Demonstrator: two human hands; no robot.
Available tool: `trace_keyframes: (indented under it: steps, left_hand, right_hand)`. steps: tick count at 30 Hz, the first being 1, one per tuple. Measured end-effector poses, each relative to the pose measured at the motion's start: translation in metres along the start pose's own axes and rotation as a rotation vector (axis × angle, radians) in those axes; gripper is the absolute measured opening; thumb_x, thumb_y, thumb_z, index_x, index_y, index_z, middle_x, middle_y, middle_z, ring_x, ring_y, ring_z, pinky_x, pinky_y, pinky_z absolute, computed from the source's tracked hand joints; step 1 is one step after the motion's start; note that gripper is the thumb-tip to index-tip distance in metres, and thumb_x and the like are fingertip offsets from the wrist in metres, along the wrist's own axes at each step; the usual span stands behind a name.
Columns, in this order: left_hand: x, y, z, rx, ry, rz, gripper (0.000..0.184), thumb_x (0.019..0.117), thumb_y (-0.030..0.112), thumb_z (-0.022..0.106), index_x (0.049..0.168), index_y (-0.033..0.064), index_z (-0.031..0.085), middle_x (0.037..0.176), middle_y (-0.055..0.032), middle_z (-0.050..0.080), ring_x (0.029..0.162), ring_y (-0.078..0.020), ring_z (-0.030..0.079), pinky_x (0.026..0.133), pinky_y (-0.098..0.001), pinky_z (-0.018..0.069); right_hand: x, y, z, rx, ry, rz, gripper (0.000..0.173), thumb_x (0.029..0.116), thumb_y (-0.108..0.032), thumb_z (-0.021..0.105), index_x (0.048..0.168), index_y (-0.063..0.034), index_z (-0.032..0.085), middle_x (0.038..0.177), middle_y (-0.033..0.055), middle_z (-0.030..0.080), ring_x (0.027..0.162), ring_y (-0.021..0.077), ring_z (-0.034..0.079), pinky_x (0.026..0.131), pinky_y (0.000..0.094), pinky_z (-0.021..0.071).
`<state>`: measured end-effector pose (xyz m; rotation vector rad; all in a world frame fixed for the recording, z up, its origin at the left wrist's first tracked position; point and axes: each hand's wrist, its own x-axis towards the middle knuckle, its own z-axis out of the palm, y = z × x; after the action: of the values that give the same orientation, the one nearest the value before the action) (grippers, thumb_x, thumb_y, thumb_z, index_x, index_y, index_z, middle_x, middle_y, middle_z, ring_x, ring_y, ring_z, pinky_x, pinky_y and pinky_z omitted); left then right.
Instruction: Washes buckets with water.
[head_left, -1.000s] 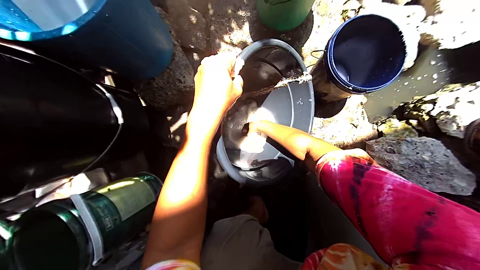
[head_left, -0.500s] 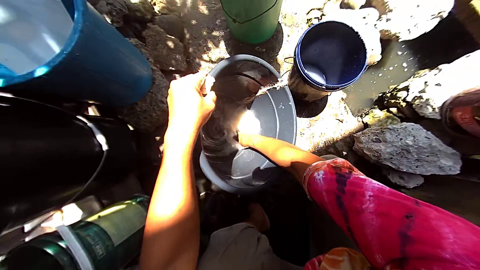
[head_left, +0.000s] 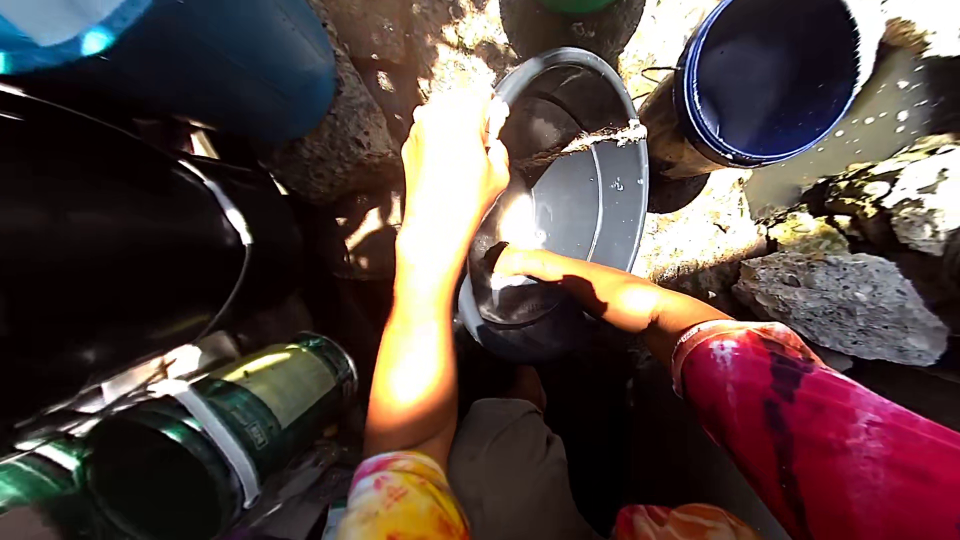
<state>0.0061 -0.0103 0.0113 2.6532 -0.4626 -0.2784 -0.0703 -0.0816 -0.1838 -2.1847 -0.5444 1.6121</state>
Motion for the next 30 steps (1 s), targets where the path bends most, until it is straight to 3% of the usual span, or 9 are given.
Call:
trace_keyframes:
  steps: [2, 5, 7, 12, 15, 18, 22, 26, 30]
  left_hand:
    - [-0.001, 0.001, 0.0, -0.016, 0.024, 0.008, 0.045, 0.0935, 0.011, 0.06, 0.137, 0.0019, 0.064, 0.12, -0.0226, 0.069, 0.115, -0.0401, 0.065, 0.095, -0.0573, 0.0495]
    - [-0.004, -0.003, 0.002, -0.046, 0.061, 0.01, 0.043, 0.0943, 0.013, 0.06, 0.136, 0.0018, 0.065, 0.117, -0.0234, 0.07, 0.112, -0.0418, 0.065, 0.094, -0.0571, 0.0488]
    - [-0.005, -0.002, 0.002, -0.065, 0.04, -0.01, 0.043, 0.0951, 0.014, 0.06, 0.137, 0.0031, 0.065, 0.117, -0.0242, 0.069, 0.113, -0.0427, 0.065, 0.094, -0.0579, 0.0487]
    - [-0.006, 0.007, -0.003, -0.09, 0.032, -0.067, 0.044, 0.0955, 0.014, 0.061, 0.137, 0.0018, 0.064, 0.118, -0.0283, 0.067, 0.115, -0.0458, 0.063, 0.095, -0.0609, 0.0474]
    - [-0.005, 0.014, -0.007, -0.081, 0.001, -0.135, 0.044, 0.0968, 0.012, 0.058, 0.139, 0.0002, 0.061, 0.12, -0.03, 0.066, 0.116, -0.0479, 0.062, 0.096, -0.0619, 0.047]
    - [-0.005, 0.019, -0.006, -0.057, 0.004, -0.2, 0.044, 0.0978, 0.013, 0.056, 0.14, 0.0004, 0.061, 0.12, -0.03, 0.066, 0.116, -0.0481, 0.062, 0.095, -0.0613, 0.048]
    - [-0.007, 0.024, -0.01, -0.017, -0.048, -0.224, 0.043, 0.099, 0.011, 0.054, 0.14, -0.0012, 0.059, 0.124, -0.0318, 0.064, 0.119, -0.0498, 0.061, 0.095, -0.0632, 0.0476]
    - [-0.004, 0.022, -0.006, 0.004, -0.062, -0.223, 0.044, 0.1, 0.012, 0.054, 0.142, -0.0015, 0.058, 0.125, -0.0316, 0.063, 0.121, -0.0498, 0.06, 0.098, -0.062, 0.0472]
    - [-0.003, 0.023, -0.004, 0.039, -0.076, -0.238, 0.045, 0.0998, 0.012, 0.053, 0.142, -0.0019, 0.057, 0.125, -0.032, 0.063, 0.121, -0.0492, 0.059, 0.099, -0.0614, 0.0453]
  right_hand:
    - [-0.01, -0.013, 0.012, 0.226, 0.188, -0.11, 0.031, 0.0961, -0.012, 0.066, 0.118, 0.0098, 0.067, 0.125, 0.0317, 0.063, 0.122, 0.0474, 0.058, 0.101, 0.0644, 0.0426]
    - [-0.037, -0.047, 0.019, 0.428, 0.316, -0.193, 0.039, 0.1007, -0.008, 0.06, 0.135, 0.0101, 0.057, 0.137, 0.0307, 0.058, 0.132, 0.0438, 0.054, 0.112, 0.0565, 0.0396]
    - [-0.081, -0.071, 0.015, 0.585, 0.453, -0.208, 0.046, 0.0984, -0.003, 0.061, 0.142, 0.0078, 0.052, 0.135, 0.0296, 0.061, 0.128, 0.041, 0.058, 0.111, 0.052, 0.0422]
    - [-0.162, -0.102, -0.014, 0.956, 0.502, -0.104, 0.032, 0.1078, -0.005, 0.043, 0.13, 0.0122, 0.058, 0.132, 0.0294, 0.061, 0.128, 0.0357, 0.057, 0.11, 0.0451, 0.0422]
    - [-0.184, -0.108, -0.007, 0.925, 0.663, -0.189, 0.035, 0.1073, 0.001, 0.039, 0.136, 0.0155, 0.053, 0.143, 0.0311, 0.054, 0.138, 0.0374, 0.05, 0.118, 0.0423, 0.0367]
    - [-0.197, -0.114, 0.011, 1.288, 0.694, -0.189, 0.042, 0.1102, -0.015, 0.038, 0.143, 0.0075, 0.051, 0.15, 0.0254, 0.049, 0.137, 0.0314, 0.05, 0.114, 0.0448, 0.0406]
    - [-0.197, -0.117, 0.014, 1.083, 0.612, -0.085, 0.05, 0.0954, -0.014, 0.071, 0.137, 0.0095, 0.055, 0.147, 0.0272, 0.05, 0.135, 0.0356, 0.052, 0.113, 0.0481, 0.0423]
    - [-0.181, -0.121, 0.013, 0.858, 0.47, 0.16, 0.049, 0.0927, -0.005, 0.067, 0.14, 0.0036, 0.057, 0.145, 0.025, 0.053, 0.133, 0.0396, 0.055, 0.11, 0.056, 0.045]
    - [-0.178, -0.12, 0.018, 0.858, 0.485, 0.19, 0.044, 0.089, 0.001, 0.067, 0.133, 0.0035, 0.063, 0.142, 0.0233, 0.056, 0.124, 0.0407, 0.06, 0.099, 0.0599, 0.0503]
